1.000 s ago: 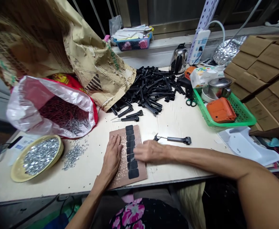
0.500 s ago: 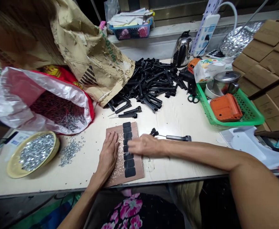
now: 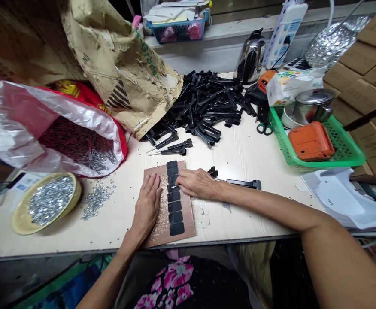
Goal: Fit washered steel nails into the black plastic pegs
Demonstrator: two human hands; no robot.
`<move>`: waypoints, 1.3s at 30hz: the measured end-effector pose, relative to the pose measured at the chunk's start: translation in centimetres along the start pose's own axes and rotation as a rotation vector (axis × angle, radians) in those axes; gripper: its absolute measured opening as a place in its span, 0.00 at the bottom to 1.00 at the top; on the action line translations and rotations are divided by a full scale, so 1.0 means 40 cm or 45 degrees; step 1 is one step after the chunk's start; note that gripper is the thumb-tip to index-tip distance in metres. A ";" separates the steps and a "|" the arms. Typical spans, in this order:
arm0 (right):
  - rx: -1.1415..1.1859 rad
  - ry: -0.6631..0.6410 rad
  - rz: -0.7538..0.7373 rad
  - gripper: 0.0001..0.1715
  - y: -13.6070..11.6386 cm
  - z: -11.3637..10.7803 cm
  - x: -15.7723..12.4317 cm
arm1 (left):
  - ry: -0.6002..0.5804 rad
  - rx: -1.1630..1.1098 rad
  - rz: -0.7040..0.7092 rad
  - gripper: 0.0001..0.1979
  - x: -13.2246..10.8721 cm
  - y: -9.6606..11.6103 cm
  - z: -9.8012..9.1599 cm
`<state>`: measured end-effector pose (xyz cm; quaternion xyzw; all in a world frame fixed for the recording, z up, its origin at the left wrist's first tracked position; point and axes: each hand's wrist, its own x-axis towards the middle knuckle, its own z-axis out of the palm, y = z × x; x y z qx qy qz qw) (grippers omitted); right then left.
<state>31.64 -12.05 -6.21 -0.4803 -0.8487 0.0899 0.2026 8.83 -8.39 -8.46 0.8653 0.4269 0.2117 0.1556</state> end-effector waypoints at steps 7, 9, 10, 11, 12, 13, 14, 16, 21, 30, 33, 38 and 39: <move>-0.006 -0.114 -0.261 0.15 -0.064 -0.009 -0.054 | 0.034 -0.005 -0.022 0.22 -0.003 -0.005 0.006; 0.031 -0.133 -0.181 0.13 -0.051 -0.038 -0.092 | 0.036 0.009 -0.022 0.22 -0.005 -0.008 0.007; 0.044 -0.136 -0.085 0.12 -0.037 -0.057 -0.111 | 0.038 0.009 -0.026 0.22 -0.006 -0.009 0.007; 0.043 -0.148 0.003 0.12 -0.020 -0.079 -0.129 | 0.040 0.006 -0.032 0.22 -0.006 -0.011 0.007; 0.025 -0.168 0.064 0.11 -0.002 -0.100 -0.143 | 0.041 -0.001 -0.039 0.22 -0.007 -0.012 0.008; -0.003 -0.185 0.095 0.10 0.015 -0.121 -0.150 | 0.037 -0.010 -0.046 0.22 -0.008 -0.012 0.009; -0.039 -0.182 0.116 0.09 0.030 -0.138 -0.150 | 0.030 -0.021 -0.053 0.22 -0.008 -0.012 0.010; -0.106 -0.116 0.146 0.09 0.054 -0.158 -0.121 | 0.026 -0.051 -0.068 0.23 -0.007 -0.007 0.012; -0.151 0.146 0.148 0.14 0.077 -0.093 0.099 | 0.112 -0.117 -0.064 0.20 -0.011 0.027 -0.014; -0.501 -0.142 0.174 0.13 0.094 0.076 0.356 | 0.418 0.364 -0.459 0.13 -0.033 -0.154 -0.187; -0.588 -0.162 0.062 0.13 0.098 0.085 0.358 | 0.353 0.529 -0.565 0.15 -0.012 -0.222 -0.205; -0.625 -0.100 0.085 0.15 0.088 0.096 0.354 | 0.213 0.647 -0.599 0.13 0.032 -0.251 -0.186; -0.616 -0.067 0.090 0.15 0.085 0.095 0.352 | 0.208 0.655 -0.599 0.13 0.037 -0.255 -0.182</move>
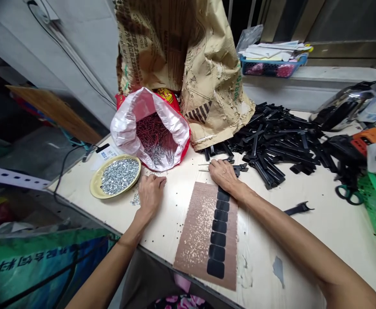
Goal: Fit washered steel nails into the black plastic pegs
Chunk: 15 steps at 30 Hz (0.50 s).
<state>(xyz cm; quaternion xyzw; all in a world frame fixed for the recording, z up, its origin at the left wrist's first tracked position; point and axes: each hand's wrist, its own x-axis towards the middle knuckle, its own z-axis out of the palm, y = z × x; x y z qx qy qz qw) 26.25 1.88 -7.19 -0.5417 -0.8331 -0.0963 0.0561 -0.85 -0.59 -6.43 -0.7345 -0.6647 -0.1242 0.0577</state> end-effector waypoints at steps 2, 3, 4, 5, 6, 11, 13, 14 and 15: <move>0.042 0.084 0.000 0.14 0.001 -0.011 -0.008 | 0.006 0.014 -0.009 0.13 0.006 -0.003 0.010; 0.077 0.134 -0.006 0.14 0.002 -0.019 -0.013 | 0.007 0.016 -0.019 0.13 0.008 -0.007 0.015; 0.127 0.185 -0.012 0.13 0.004 -0.029 -0.019 | 0.003 0.016 -0.031 0.13 0.010 -0.010 0.018; 0.193 0.233 -0.014 0.13 0.005 -0.041 -0.025 | -0.001 0.017 -0.043 0.12 0.012 -0.013 0.021; 0.277 0.276 -0.011 0.13 0.004 -0.054 -0.031 | -0.005 0.022 -0.055 0.12 0.013 -0.014 0.022; 0.787 0.398 0.045 0.16 -0.036 -0.125 -0.059 | -0.017 0.037 -0.081 0.12 0.012 0.003 0.006; 0.916 0.429 0.078 0.16 -0.064 -0.150 -0.072 | -0.005 -0.008 -0.090 0.12 0.009 0.011 -0.006; 0.960 0.444 0.102 0.16 -0.077 -0.161 -0.080 | 0.003 -0.052 -0.099 0.12 0.008 0.014 -0.012; 0.992 0.457 0.130 0.16 -0.089 -0.170 -0.089 | 0.008 -0.123 -0.110 0.11 0.008 0.016 -0.018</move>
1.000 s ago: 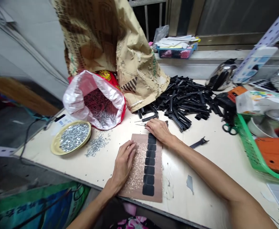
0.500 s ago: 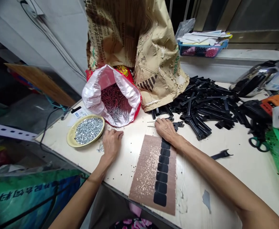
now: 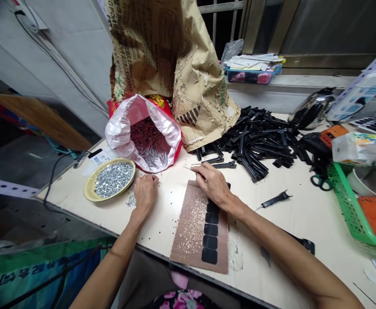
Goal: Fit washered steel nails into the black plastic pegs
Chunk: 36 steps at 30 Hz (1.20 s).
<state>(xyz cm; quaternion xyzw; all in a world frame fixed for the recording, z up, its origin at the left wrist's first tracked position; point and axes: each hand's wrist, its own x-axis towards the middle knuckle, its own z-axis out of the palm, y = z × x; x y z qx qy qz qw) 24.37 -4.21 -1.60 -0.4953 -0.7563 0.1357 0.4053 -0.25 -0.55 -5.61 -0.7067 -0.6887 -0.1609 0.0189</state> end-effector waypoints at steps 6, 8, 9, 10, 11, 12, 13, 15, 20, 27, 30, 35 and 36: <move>0.018 0.034 0.066 0.13 -0.068 -0.019 -0.060 | -0.250 -1.339 -0.304 0.08 -0.014 0.058 -0.036; -0.041 0.016 0.069 0.13 -0.083 -0.020 -0.074 | -0.415 -1.828 -0.459 0.12 -0.028 0.102 -0.055; -0.082 0.008 0.076 0.13 -0.090 -0.020 -0.080 | -0.478 -2.005 -0.521 0.13 -0.036 0.125 -0.065; -0.126 0.005 0.086 0.13 -0.096 -0.019 -0.084 | -0.529 -2.138 -0.574 0.14 -0.044 0.146 -0.075; -0.171 0.003 0.098 0.14 -0.100 -0.018 -0.088 | -0.566 -2.236 -0.618 0.15 -0.052 0.166 -0.085; -0.216 0.000 0.110 0.14 -0.104 -0.018 -0.091 | -0.599 -2.307 -0.652 0.16 -0.060 0.183 -0.094; -0.257 -0.003 0.120 0.14 -0.107 -0.019 -0.093 | -0.629 -2.358 -0.674 0.16 -0.066 0.196 -0.101; -0.325 -0.009 0.138 0.14 -0.112 -0.023 -0.098 | -0.663 -2.416 -0.686 0.15 -0.076 0.216 -0.112; -0.375 -0.006 0.159 0.15 -0.119 -0.040 -0.106 | -0.632 -2.448 -0.670 0.14 -0.087 0.237 -0.114; -0.490 -0.019 0.177 0.14 -0.127 -0.038 -0.111 | -0.624 -2.468 -0.593 0.15 -0.095 0.248 -0.106; -0.540 -0.011 0.201 0.14 -0.134 -0.032 -0.113 | -0.595 -2.456 -0.593 0.17 -0.095 0.250 -0.103; -0.523 0.019 0.276 0.12 -0.145 -0.021 -0.117 | -0.558 -2.337 -0.509 0.19 -0.097 0.251 -0.097; -0.531 0.020 0.282 0.12 -0.146 -0.019 -0.118 | -0.542 -2.302 -0.486 0.19 -0.098 0.251 -0.095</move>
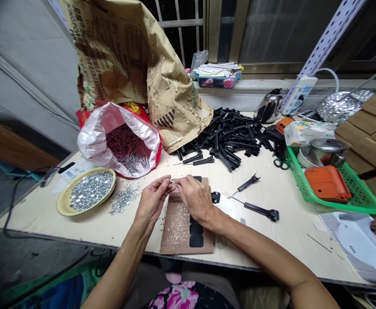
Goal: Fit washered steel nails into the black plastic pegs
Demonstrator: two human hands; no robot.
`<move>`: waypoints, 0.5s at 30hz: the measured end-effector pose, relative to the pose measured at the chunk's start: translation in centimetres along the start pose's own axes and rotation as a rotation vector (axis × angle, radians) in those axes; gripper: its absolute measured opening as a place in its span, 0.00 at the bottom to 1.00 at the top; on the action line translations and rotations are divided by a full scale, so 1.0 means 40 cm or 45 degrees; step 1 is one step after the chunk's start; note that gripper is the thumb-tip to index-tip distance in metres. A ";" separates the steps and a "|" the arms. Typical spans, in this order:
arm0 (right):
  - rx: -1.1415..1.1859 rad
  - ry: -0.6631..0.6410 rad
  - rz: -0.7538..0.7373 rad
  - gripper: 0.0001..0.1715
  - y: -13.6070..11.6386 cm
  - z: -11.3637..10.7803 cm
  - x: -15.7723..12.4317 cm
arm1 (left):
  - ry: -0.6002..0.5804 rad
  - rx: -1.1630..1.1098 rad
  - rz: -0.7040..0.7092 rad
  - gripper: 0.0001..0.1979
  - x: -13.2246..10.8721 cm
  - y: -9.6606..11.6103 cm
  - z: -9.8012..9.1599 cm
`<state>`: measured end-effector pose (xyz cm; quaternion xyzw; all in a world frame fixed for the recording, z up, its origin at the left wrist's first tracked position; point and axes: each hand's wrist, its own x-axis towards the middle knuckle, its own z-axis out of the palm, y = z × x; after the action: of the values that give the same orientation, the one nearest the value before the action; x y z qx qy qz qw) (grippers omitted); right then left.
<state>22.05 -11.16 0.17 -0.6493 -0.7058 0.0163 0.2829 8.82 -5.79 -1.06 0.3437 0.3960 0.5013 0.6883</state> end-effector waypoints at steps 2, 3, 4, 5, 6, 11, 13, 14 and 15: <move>-0.031 0.010 -0.007 0.10 -0.001 0.005 -0.003 | 0.018 0.085 0.048 0.18 -0.001 -0.006 -0.002; -0.055 0.016 -0.019 0.10 -0.001 0.008 -0.004 | 0.027 0.130 0.075 0.17 -0.002 -0.010 -0.004; -0.083 0.023 -0.034 0.10 0.000 0.012 -0.006 | 0.033 0.180 0.103 0.16 -0.003 -0.013 -0.006; -0.114 0.028 -0.049 0.10 0.002 0.015 -0.007 | 0.038 0.239 0.132 0.15 -0.005 -0.016 -0.009; -0.144 0.033 -0.060 0.10 0.004 0.018 -0.009 | 0.046 0.306 0.162 0.15 -0.006 -0.018 -0.011; -0.067 0.017 -0.053 0.13 0.012 0.021 -0.012 | 0.097 0.558 0.259 0.14 -0.010 -0.020 -0.017; 0.041 -0.010 -0.045 0.12 0.015 0.018 -0.012 | 0.083 0.561 0.259 0.14 -0.012 -0.018 -0.016; 0.065 -0.016 -0.045 0.12 0.017 0.017 -0.012 | 0.076 0.560 0.256 0.14 -0.013 -0.017 -0.016; 0.063 -0.019 -0.046 0.12 0.018 0.017 -0.012 | 0.071 0.563 0.254 0.14 -0.014 -0.016 -0.015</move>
<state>22.43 -11.26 -0.88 -0.6291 -0.7189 0.0336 0.2938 8.47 -6.46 -1.78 0.5095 0.4790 0.4770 0.5324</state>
